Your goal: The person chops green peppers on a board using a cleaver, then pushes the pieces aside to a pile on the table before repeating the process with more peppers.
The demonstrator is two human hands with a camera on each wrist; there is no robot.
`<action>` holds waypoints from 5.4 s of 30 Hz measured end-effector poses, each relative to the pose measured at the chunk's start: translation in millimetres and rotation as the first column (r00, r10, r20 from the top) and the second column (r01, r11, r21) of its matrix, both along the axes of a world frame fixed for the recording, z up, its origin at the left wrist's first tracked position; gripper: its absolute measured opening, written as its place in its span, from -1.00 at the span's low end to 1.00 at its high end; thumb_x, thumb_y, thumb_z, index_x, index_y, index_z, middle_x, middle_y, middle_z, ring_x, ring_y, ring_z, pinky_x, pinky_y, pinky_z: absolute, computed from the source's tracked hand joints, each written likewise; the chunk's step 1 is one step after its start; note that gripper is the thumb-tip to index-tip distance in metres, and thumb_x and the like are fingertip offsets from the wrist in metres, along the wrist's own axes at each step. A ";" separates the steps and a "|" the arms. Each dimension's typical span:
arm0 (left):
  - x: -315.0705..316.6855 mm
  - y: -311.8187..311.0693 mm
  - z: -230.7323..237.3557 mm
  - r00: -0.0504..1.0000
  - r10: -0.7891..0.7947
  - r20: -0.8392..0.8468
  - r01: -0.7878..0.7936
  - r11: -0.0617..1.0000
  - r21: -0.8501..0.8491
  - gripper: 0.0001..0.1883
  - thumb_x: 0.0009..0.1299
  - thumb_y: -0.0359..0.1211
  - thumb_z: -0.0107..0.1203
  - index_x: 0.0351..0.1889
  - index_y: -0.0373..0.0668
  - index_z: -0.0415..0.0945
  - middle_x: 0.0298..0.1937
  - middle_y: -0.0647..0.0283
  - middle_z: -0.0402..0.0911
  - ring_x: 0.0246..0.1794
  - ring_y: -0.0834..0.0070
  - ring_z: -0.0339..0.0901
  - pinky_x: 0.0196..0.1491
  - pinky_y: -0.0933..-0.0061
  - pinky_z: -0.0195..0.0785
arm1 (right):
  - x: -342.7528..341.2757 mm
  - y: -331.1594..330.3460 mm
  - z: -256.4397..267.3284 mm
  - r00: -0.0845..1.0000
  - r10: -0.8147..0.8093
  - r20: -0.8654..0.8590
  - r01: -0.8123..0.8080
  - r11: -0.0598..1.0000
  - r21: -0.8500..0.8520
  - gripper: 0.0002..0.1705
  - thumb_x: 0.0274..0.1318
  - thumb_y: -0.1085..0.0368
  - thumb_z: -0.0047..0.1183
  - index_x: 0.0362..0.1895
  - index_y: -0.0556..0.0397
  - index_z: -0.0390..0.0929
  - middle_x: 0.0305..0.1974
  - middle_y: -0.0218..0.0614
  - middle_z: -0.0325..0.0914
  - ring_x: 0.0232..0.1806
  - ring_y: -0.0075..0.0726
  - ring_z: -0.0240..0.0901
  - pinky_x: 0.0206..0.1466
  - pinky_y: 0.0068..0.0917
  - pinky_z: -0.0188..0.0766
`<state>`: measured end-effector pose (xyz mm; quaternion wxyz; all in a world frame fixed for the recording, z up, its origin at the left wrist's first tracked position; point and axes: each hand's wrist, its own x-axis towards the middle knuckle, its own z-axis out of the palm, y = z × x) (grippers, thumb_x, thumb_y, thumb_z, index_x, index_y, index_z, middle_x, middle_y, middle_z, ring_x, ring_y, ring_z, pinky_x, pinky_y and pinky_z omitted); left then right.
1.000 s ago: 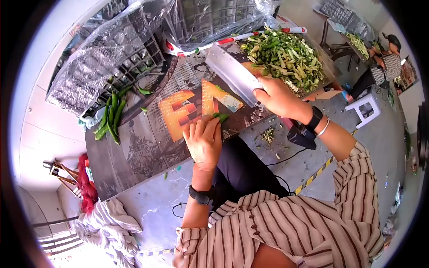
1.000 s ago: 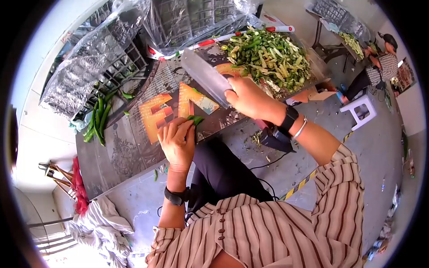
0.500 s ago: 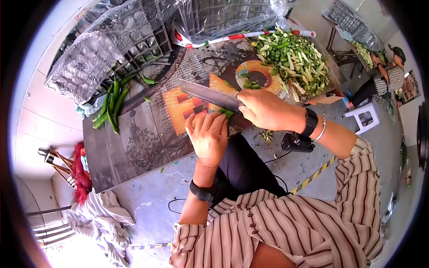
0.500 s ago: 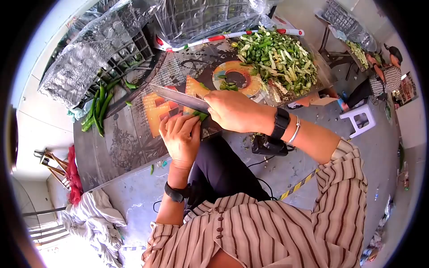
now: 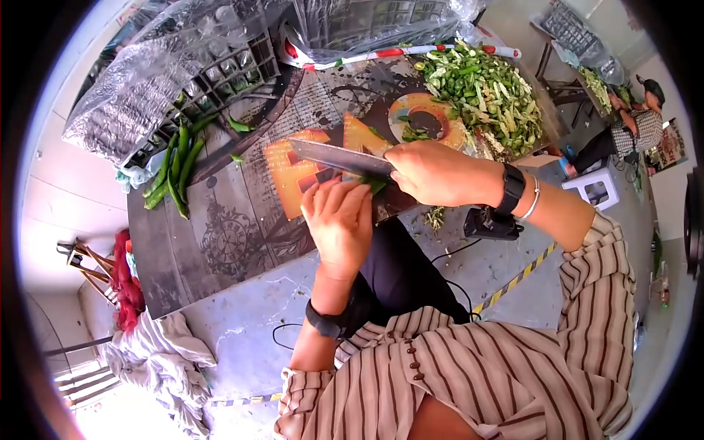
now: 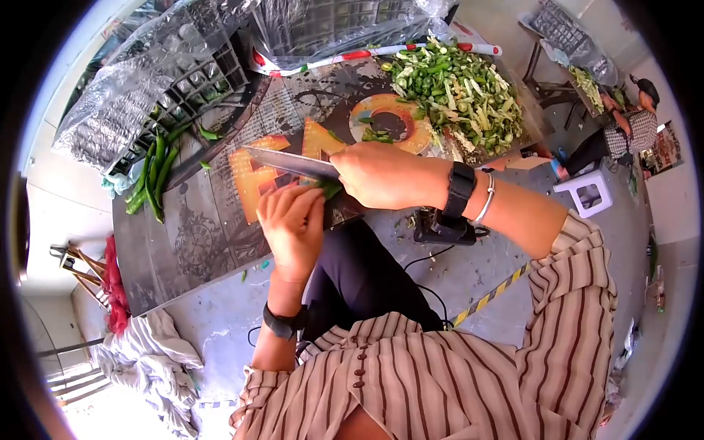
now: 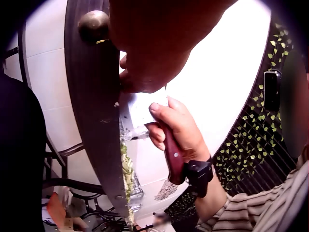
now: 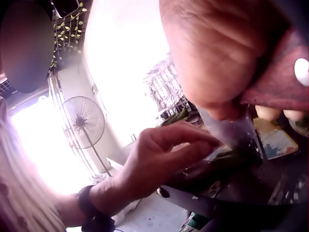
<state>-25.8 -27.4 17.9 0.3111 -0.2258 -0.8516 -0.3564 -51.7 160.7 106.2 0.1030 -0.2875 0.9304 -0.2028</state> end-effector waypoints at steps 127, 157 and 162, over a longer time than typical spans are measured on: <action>4.3 14.1 -12.2 0.995 0.090 0.050 -0.089 0.996 -0.018 -0.89 0.15 -0.37 0.31 -0.37 -0.02 0.63 -0.30 0.45 0.60 -0.23 0.41 0.52 -0.07 0.36 0.18 | 11.7 -1.2 -1.2 0.993 -0.022 -0.117 0.017 0.999 -0.038 -0.82 0.14 0.38 -0.02 -0.33 0.31 0.39 -0.36 0.12 0.52 -0.28 0.27 0.49 -0.21 0.01 0.41; -105.9 8.7 53.5 0.977 -0.146 0.154 0.168 0.976 -0.139 -0.77 0.37 -0.21 0.07 -0.39 -0.09 0.67 -0.27 0.28 0.65 -0.16 0.23 0.53 -0.07 0.21 0.35 | 7.1 -3.3 0.5 0.998 -0.063 0.008 0.063 0.996 -0.062 -0.84 0.02 0.45 -0.04 -0.39 0.38 0.46 -0.43 0.18 0.52 -0.35 0.28 0.51 -0.23 0.01 0.41; -104.9 9.3 52.4 0.969 -0.068 0.238 0.133 0.954 -0.269 -0.71 0.41 -0.17 -0.03 -0.37 -0.05 0.67 -0.24 0.31 0.66 -0.11 0.24 0.53 0.01 0.21 0.32 | 7.5 -4.1 4.1 0.997 -0.067 0.024 0.069 0.995 -0.072 -0.83 0.03 0.46 -0.05 -0.36 0.39 0.46 -0.42 0.19 0.52 -0.34 0.26 0.52 -0.22 0.00 0.42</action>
